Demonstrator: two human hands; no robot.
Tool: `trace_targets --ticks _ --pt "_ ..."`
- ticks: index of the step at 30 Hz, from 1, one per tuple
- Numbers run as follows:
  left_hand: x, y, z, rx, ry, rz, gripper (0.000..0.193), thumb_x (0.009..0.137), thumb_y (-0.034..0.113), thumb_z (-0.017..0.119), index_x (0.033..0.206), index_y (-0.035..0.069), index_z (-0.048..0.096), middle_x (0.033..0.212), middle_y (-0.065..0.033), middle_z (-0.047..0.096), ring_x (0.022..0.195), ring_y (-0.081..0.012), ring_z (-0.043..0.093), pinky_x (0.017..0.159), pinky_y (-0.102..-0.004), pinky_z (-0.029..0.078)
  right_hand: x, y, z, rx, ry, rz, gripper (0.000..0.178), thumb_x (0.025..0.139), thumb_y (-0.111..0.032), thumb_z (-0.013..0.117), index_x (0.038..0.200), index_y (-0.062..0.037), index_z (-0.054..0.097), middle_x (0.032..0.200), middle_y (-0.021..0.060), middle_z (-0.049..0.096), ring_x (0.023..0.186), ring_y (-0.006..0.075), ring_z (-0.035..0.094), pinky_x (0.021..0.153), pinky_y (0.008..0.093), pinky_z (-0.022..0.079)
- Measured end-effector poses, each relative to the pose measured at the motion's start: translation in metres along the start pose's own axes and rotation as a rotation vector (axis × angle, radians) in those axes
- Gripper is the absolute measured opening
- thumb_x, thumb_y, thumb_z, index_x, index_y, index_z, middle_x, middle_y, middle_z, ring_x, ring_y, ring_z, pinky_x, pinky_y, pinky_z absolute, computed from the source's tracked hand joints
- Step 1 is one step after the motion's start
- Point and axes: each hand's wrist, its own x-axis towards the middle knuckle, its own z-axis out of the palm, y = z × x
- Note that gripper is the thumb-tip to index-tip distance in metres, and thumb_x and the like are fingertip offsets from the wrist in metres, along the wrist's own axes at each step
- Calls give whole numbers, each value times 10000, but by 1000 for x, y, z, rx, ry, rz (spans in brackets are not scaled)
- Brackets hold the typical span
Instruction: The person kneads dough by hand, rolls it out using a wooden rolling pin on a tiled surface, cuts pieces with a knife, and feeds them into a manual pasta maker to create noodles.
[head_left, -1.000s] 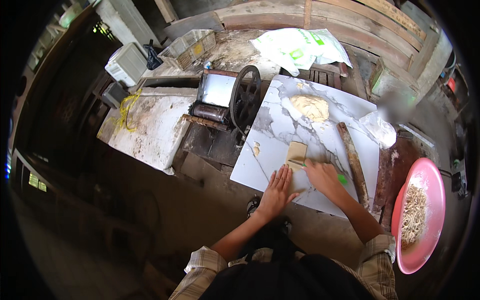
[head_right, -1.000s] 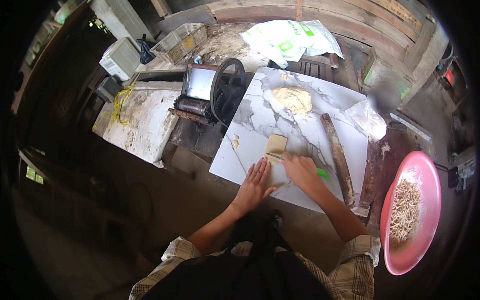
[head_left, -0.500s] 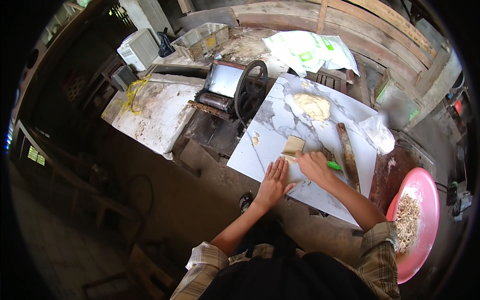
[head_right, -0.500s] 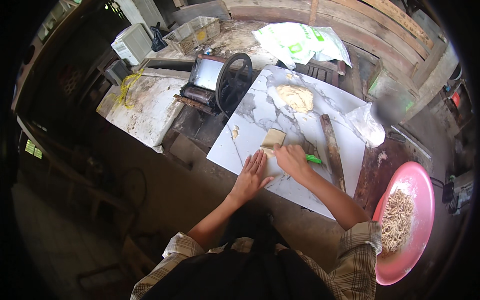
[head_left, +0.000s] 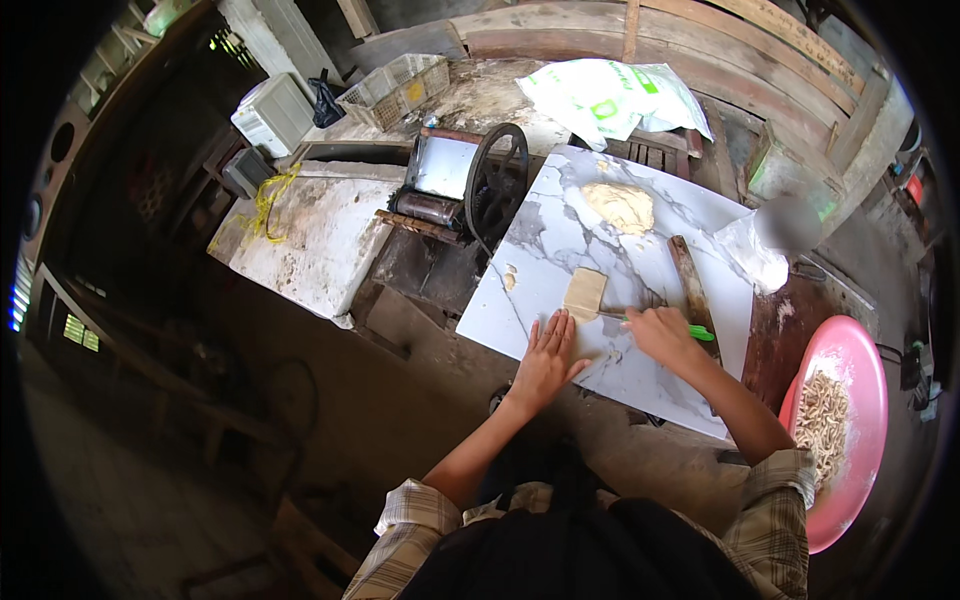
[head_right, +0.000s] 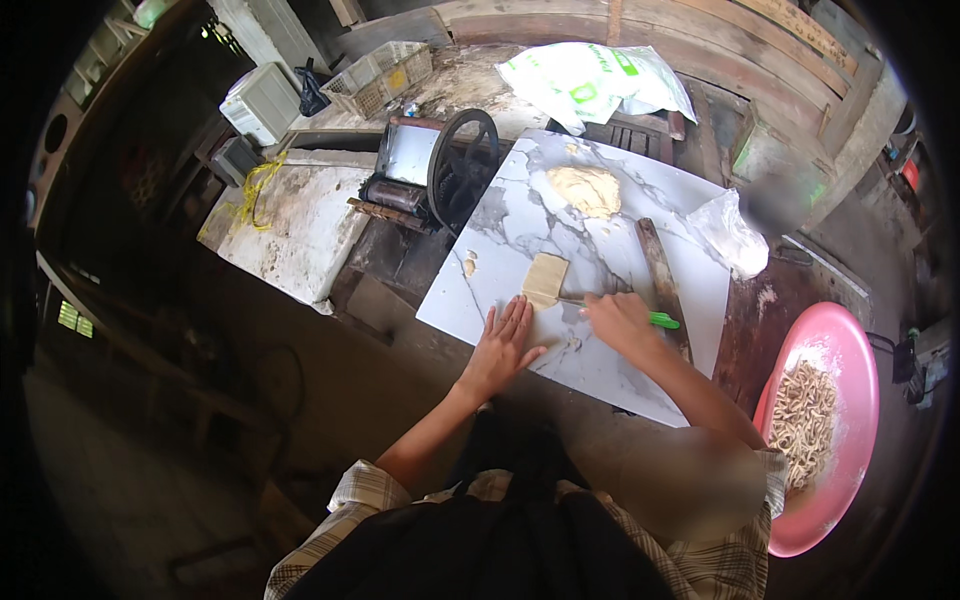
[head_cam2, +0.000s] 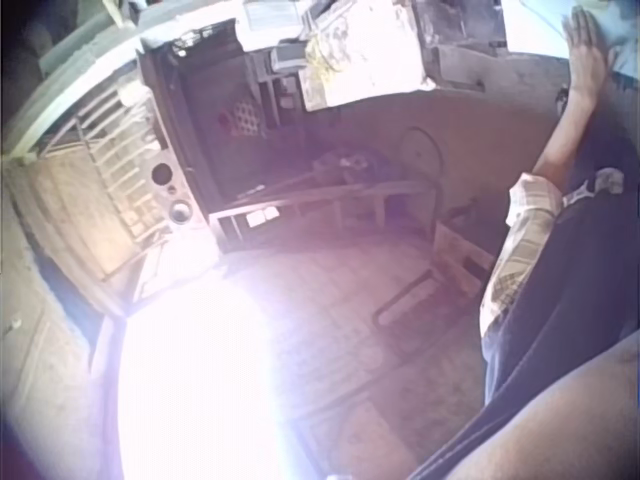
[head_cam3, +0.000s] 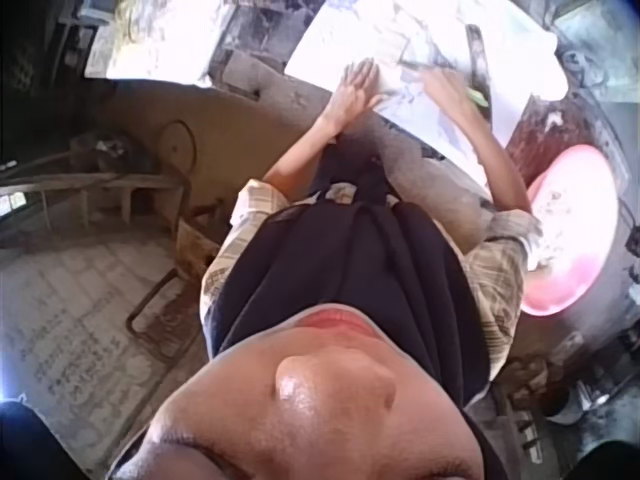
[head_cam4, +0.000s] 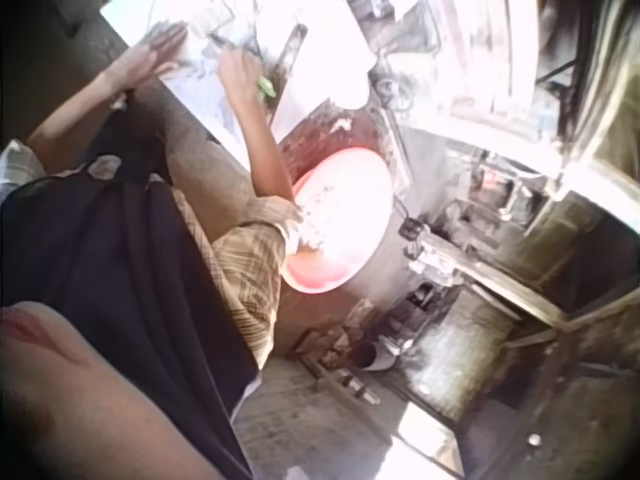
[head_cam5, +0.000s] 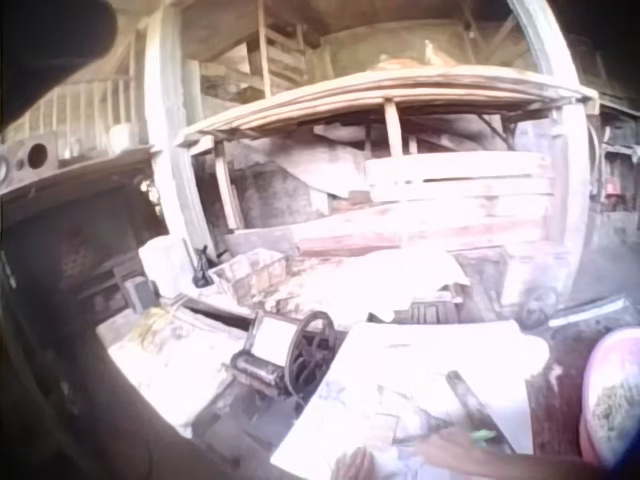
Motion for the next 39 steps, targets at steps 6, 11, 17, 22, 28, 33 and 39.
trace_targets --ticks 6,11,17,22,28,33,39 --pt "3 -4 -2 -34 36 -34 598 856 371 556 1280 -14 384 1303 -180 427 1250 -314 371 1059 -488 241 -25 17 3 66 0 205 305 895 -312 489 891 -18 569 726 177 631 688 338 636 597 454 496" --pt "30 -26 -4 -162 105 -75 339 758 221 673 1028 103 505 1053 -75 506 1009 -288 470 864 -427 354 -6 7 44 97 188 369 299 887 -313 507 910 -17 541 856 163 615 893 324 579 682 444 493" --pt "62 -63 -11 -72 60 320 184 766 195 660 886 117 543 897 -38 515 940 -241 474 801 -375 369 15 -13 46 8 345 422 309 797 -272 624 976 -48 506 977 120 524 999 282 475 794 427 402" --pt "76 -78 -2 -31 122 507 144 793 213 630 866 122 546 881 -29 519 908 -214 486 775 -355 373 20 -51 42 94 497 268 356 737 -266 674 998 -79 520 994 85 475 1004 261 443 826 426 343" --pt "82 -86 4 -301 44 430 169 821 260 605 875 112 544 887 -37 518 913 -225 469 776 -357 363 31 -67 51 72 527 60 237 763 -172 629 966 -90 539 982 59 485 976 251 449 832 404 338" --pt "95 -88 -7 -522 -26 472 177 820 246 619 884 97 548 886 -45 536 905 -247 476 782 -376 373 37 -68 50 31 567 120 189 782 -119 592 955 -68 533 984 68 503 967 247 459 833 407 343" --pt "164 -92 -14 -753 75 401 201 782 190 683 879 54 571 814 -92 591 773 -257 550 697 -357 431 81 -54 7 417 739 446 171 809 -114 600 960 -54 545 916 66 562 910 271 495 818 413 356"
